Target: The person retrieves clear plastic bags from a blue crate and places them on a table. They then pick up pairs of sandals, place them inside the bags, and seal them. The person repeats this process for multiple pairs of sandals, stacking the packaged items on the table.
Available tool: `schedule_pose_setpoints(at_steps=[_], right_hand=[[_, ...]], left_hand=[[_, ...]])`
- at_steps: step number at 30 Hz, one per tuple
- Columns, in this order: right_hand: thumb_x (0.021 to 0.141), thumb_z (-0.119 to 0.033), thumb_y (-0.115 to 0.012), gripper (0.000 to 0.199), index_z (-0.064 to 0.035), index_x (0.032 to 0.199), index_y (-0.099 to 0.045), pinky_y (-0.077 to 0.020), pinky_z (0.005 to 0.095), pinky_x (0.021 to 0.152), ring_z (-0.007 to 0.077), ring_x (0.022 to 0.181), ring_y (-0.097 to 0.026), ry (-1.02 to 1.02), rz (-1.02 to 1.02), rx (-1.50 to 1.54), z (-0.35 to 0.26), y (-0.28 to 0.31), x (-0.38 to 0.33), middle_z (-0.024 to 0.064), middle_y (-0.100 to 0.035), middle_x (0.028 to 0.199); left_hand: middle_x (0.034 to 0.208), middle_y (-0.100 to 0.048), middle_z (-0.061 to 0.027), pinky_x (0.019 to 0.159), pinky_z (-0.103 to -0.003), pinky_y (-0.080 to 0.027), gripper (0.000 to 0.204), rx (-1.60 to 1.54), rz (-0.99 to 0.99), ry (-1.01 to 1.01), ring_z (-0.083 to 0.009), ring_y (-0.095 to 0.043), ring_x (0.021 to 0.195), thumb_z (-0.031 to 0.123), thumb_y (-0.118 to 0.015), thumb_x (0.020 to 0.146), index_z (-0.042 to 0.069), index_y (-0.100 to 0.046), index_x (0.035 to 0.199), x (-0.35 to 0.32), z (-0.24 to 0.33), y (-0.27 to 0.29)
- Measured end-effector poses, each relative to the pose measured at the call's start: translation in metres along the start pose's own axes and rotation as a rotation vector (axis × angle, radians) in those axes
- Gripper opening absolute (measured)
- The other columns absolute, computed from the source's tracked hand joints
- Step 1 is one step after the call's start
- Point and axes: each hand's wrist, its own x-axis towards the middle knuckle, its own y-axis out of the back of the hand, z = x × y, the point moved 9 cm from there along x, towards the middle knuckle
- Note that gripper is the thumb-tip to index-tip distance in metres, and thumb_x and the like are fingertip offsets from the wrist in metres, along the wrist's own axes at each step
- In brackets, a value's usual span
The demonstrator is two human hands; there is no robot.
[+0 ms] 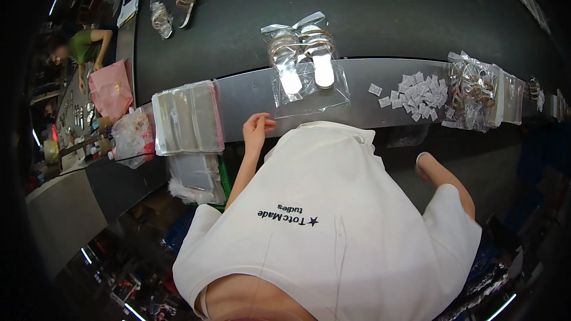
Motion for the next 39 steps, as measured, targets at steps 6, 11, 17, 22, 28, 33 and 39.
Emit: schedule_pose_setpoints(at_steps=[6,11,17,22,28,33,39], right_hand=[[0.077,0.002,-0.050,0.032,-0.0042,0.107,-0.058,-0.0428,0.0369,0.090,0.0289,0.102,-0.054,0.425,1.615,0.468,-0.101,0.262,-0.160,0.0137,-0.056,0.113],[0.079,-0.003,-0.055,0.023,-0.0057,0.101,-0.061,-0.0439,0.0387,0.090,0.0258,0.101,-0.056,0.807,1.511,-0.254,-0.156,0.295,-0.138,0.0109,-0.060,0.107],[0.078,-0.010,-0.062,0.023,-0.0091,0.101,-0.063,-0.0460,0.0371,0.088,0.0214,0.092,-0.060,0.659,1.273,0.979,-0.086,0.298,-0.169,0.0048,-0.064,0.090],[0.073,-0.010,-0.063,0.030,-0.0143,0.102,-0.063,-0.0383,0.0366,0.098,0.0226,0.111,-0.049,0.590,1.690,0.150,-0.156,0.297,-0.201,0.0027,-0.055,0.119],[0.075,-0.015,-0.057,0.014,-0.0157,0.086,-0.066,-0.0348,0.0353,0.101,0.0204,0.117,-0.045,0.919,1.711,-0.362,-0.210,0.294,-0.188,-0.0009,-0.052,0.122],[0.074,-0.015,-0.064,0.005,-0.0121,0.077,-0.066,-0.0426,0.0330,0.091,0.0180,0.101,-0.055,1.137,1.568,-0.145,-0.187,0.300,-0.212,0.0000,-0.063,0.097],[0.081,-0.009,-0.062,0.012,0.0023,0.083,-0.065,-0.0497,0.0270,0.058,0.0132,0.056,-0.060,0.814,1.154,1.433,-0.102,0.283,-0.145,0.0086,-0.062,0.065]], left_hand=[[0.131,-0.046,-0.0131,0.104,-0.040,-0.033,0.034,0.887,-0.250,-0.965,-0.0305,-0.037,0.127,-0.003,-0.058,0.069,0.003,-0.060,0.103,-0.014,0.081,-0.050],[0.113,-0.058,-0.0129,0.102,-0.040,-0.037,0.017,1.036,-0.526,-1.033,-0.0269,-0.051,0.113,0.007,-0.059,0.080,0.004,-0.063,0.095,0.005,0.072,-0.072],[0.086,-0.064,-0.0121,0.088,-0.036,-0.047,0.017,0.545,-0.127,-0.743,-0.0278,-0.063,0.085,0.017,-0.057,0.088,0.000,-0.062,0.089,-0.020,0.122,-0.019],[0.082,-0.064,-0.0113,0.083,-0.033,-0.049,0.019,0.541,-0.073,-0.656,-0.0263,-0.063,0.079,0.017,-0.056,0.089,0.000,-0.062,0.086,-0.027,0.126,-0.019],[0.081,-0.064,-0.0103,0.087,-0.037,-0.048,0.019,0.568,-0.092,-0.832,-0.0275,-0.062,0.080,0.019,-0.057,0.088,0.001,-0.062,0.086,-0.036,0.156,-0.026],[0.078,-0.064,-0.0091,0.083,-0.037,-0.049,0.021,0.589,-0.031,-0.958,-0.0225,-0.064,0.078,0.019,-0.055,0.089,-0.001,-0.062,0.085,-0.052,0.173,-0.018],[0.064,-0.061,-0.0089,0.052,-0.026,-0.050,0.024,0.062,0.062,-0.317,-0.0127,-0.060,0.057,0.013,-0.051,0.093,-0.005,-0.061,0.081,-0.040,0.081,-0.011]])
